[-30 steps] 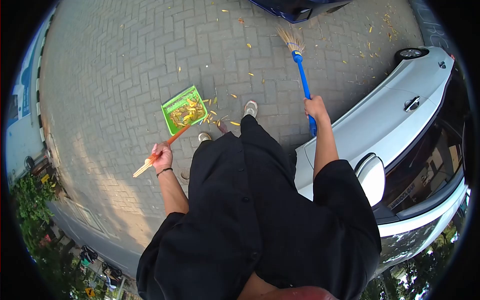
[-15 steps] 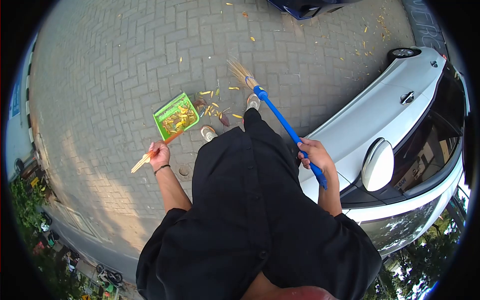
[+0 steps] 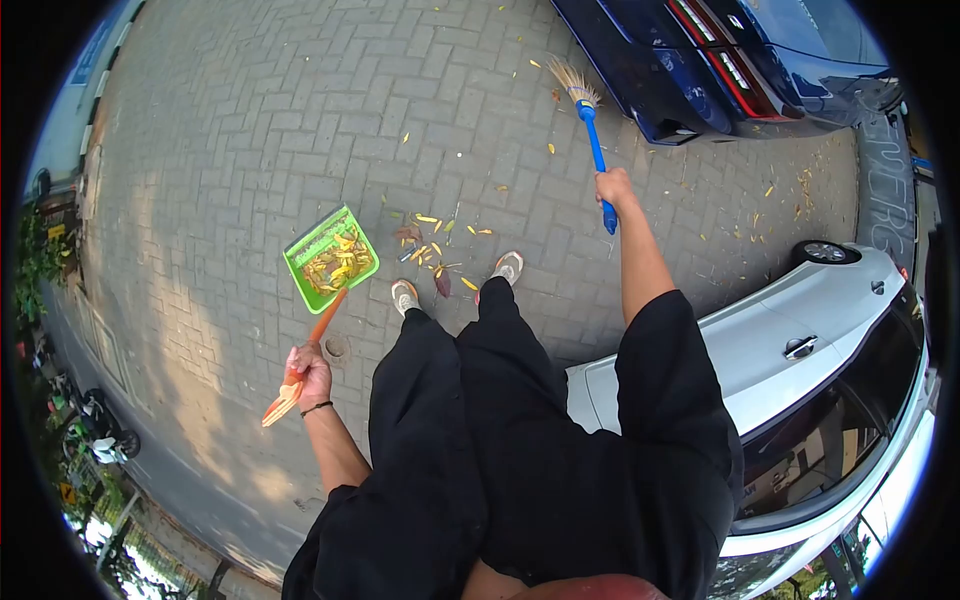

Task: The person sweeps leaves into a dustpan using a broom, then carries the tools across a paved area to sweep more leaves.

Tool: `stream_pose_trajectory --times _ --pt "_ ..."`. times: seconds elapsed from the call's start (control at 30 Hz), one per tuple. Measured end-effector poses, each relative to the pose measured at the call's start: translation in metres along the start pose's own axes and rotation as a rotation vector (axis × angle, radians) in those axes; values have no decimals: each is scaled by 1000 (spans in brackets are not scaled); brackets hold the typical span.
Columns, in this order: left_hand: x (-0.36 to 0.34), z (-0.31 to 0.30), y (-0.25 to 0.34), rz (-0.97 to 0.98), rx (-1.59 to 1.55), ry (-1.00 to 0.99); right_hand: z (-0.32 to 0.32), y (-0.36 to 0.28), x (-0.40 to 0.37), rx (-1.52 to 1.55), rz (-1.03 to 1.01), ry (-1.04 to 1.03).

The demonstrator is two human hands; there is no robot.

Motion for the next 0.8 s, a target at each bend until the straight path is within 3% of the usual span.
stream_pose_trajectory --times 0.1,0.2,0.3,0.33,0.57,0.7,0.8 --pt "-20 -17 -19 20 -64 12 28 8 38 -203 -18 -80" --pt "-17 -25 -23 21 -65 53 37 8 -10 -259 38 -84" --pt "8 -24 -24 -50 -90 96 39 53 -80 -286 34 -89" --pt "18 -21 -22 -69 -83 117 44 67 -102 -279 -95 -136" --pt "76 11 22 -137 7 184 -8 52 -313 179 325 -322" --pt "83 36 45 -159 35 182 -14 14 -358 338 371 -325" --pt "83 42 52 -182 50 170 -11 -12 -335 319 303 -259"
Point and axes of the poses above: each hand's wrist, its own x-axis towards the middle knuckle, its own z-axis out of the palm, y = z × x, the point moved 7 cm from there along x, towards the middle knuckle, and after that the axes turned 13 degrees about y, right-handed, at the moved point
